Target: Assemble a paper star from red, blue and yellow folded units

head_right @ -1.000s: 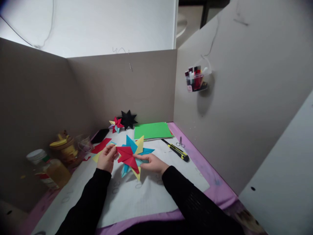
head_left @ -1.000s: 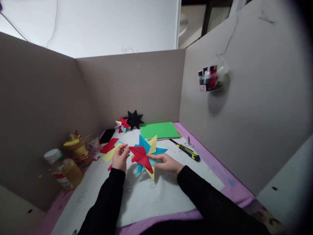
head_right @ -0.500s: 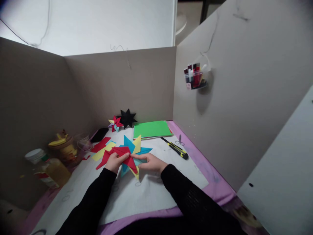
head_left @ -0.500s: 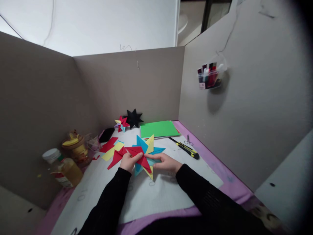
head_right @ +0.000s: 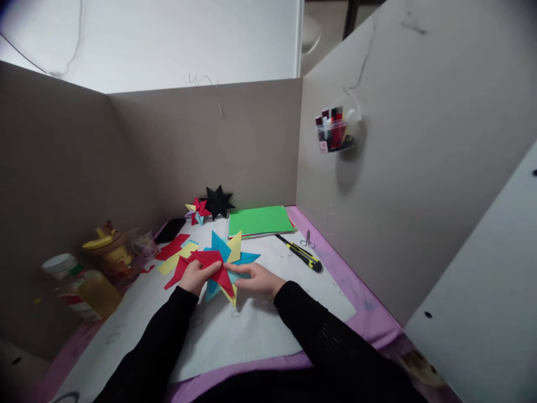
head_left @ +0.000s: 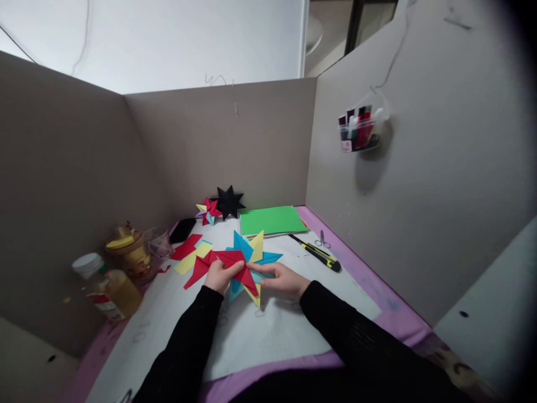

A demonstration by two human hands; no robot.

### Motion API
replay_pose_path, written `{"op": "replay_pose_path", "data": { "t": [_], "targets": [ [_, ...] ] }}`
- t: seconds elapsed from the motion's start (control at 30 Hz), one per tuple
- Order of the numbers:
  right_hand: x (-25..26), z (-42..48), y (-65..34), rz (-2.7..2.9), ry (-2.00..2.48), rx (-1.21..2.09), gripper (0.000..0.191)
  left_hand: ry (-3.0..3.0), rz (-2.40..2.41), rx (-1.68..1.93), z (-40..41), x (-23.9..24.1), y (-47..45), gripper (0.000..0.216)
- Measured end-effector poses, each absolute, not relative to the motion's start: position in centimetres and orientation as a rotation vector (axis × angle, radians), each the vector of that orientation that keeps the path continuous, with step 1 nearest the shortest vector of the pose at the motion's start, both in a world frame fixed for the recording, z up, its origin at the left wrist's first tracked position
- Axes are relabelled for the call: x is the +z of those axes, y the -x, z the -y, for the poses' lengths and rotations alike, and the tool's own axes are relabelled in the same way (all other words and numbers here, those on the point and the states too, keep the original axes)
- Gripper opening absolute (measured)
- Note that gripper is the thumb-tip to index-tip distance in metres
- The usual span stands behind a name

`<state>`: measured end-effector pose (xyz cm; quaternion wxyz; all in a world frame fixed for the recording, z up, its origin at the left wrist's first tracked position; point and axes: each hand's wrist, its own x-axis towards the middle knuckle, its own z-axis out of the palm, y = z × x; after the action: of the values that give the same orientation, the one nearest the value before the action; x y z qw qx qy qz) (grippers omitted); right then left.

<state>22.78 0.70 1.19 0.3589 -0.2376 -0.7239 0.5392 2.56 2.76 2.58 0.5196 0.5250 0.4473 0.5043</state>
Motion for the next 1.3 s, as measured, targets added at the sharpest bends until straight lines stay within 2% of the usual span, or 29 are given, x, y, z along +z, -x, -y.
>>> {"op": "replay_pose_path", "data": {
  "t": [0.23, 0.57, 0.8, 0.97, 1.07, 1.17, 1.3],
  "targets": [
    [1.4, -1.0, -23.2, 1.845, 0.671, 1.342, 0.061, -1.065, -1.018, 1.54, -3.9, 3.2, -0.1, 0.045],
    [1.5, -0.8, -23.2, 1.864, 0.685, 1.384, 0.063, -1.114, -1.037, 1.51, -4.3, 3.4, 1.2, 0.027],
    [1.5, -0.8, -23.2, 1.848, 0.665, 1.406, 0.061, -1.117, -1.039, 1.495, -4.6, 3.0, 1.1, 0.029],
    [1.5, -0.9, -23.2, 1.857, 0.672, 1.337, 0.062, -1.041, -1.016, 1.532, -4.7, 2.8, 0.6, 0.038],
    [1.7, -0.9, -23.2, 1.869, 0.661, 1.303, 0.061, -1.076, -0.953, 1.418, -4.1, 2.8, -0.1, 0.046],
    [1.8, -0.8, -23.3, 1.913, 0.652, 1.307, 0.06, -1.17, -0.937, 1.236, -3.3, 2.9, -1.0, 0.042],
    [1.4, -0.9, -23.3, 1.953, 0.631, 1.336, 0.061, -1.267, -1.042, 1.173, -2.9, 2.5, -1.6, 0.038]
  ]
}}
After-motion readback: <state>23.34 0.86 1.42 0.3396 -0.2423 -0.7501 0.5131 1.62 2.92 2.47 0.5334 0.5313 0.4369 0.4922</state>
